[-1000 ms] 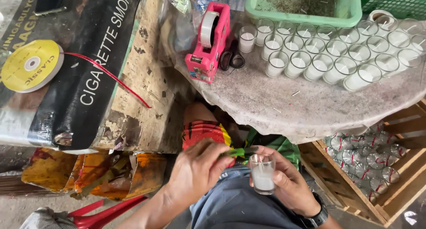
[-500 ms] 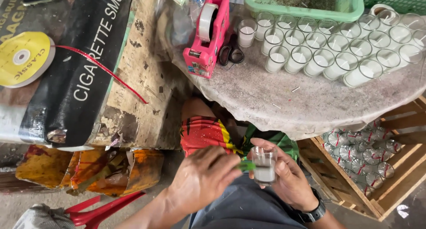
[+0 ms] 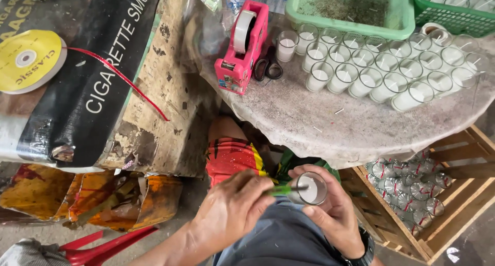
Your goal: The person is preparing small glass jars for candle making by scraping the inside of each jar with a small tool to remove any debris or residue.
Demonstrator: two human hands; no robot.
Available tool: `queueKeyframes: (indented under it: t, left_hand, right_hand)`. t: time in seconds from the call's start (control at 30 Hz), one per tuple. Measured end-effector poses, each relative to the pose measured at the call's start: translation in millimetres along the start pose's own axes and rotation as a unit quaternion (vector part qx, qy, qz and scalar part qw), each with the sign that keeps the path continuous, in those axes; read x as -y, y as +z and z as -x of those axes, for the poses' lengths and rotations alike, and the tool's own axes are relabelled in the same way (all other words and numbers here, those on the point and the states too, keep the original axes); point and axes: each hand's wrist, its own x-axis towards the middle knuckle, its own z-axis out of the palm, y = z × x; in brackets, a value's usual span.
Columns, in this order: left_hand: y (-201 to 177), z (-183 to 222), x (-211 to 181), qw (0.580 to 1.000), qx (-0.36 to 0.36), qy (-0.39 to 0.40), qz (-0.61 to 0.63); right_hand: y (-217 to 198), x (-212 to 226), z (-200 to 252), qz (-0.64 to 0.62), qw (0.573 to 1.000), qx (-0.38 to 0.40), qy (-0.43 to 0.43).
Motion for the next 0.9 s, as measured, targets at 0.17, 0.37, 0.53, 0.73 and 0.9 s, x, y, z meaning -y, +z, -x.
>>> queueKeyframes:
  t: [0.17,0.37,0.53,0.73,0.9]
  left_hand:
    - [4,3,-1,1.0,0.011,-0.004,-0.001]
    - [4,3,-2,0.999,0.012,0.005,0.035]
    - [-3,0,-2,0.998,-0.005,0.013,0.055]
    - [-11,-2,-2,0.993,0.034,0.047,-0.107]
    - [-12,-6,3,0.991,0.047,0.021,-0.122]
  right_hand:
    - [-2,3,1,0.017,0.999,-0.021,-0.023]
    - [-2,2,2,0.024,0.998,-0.032,-0.04]
    - [-3,5,-1,0.021,0.998,-0.025,-0.048]
    - [-13,13,-1,0.416,0.895,-0.044,-0.155]
    - [-22,10,1,0.439,0.868,-0.022,-0.231]
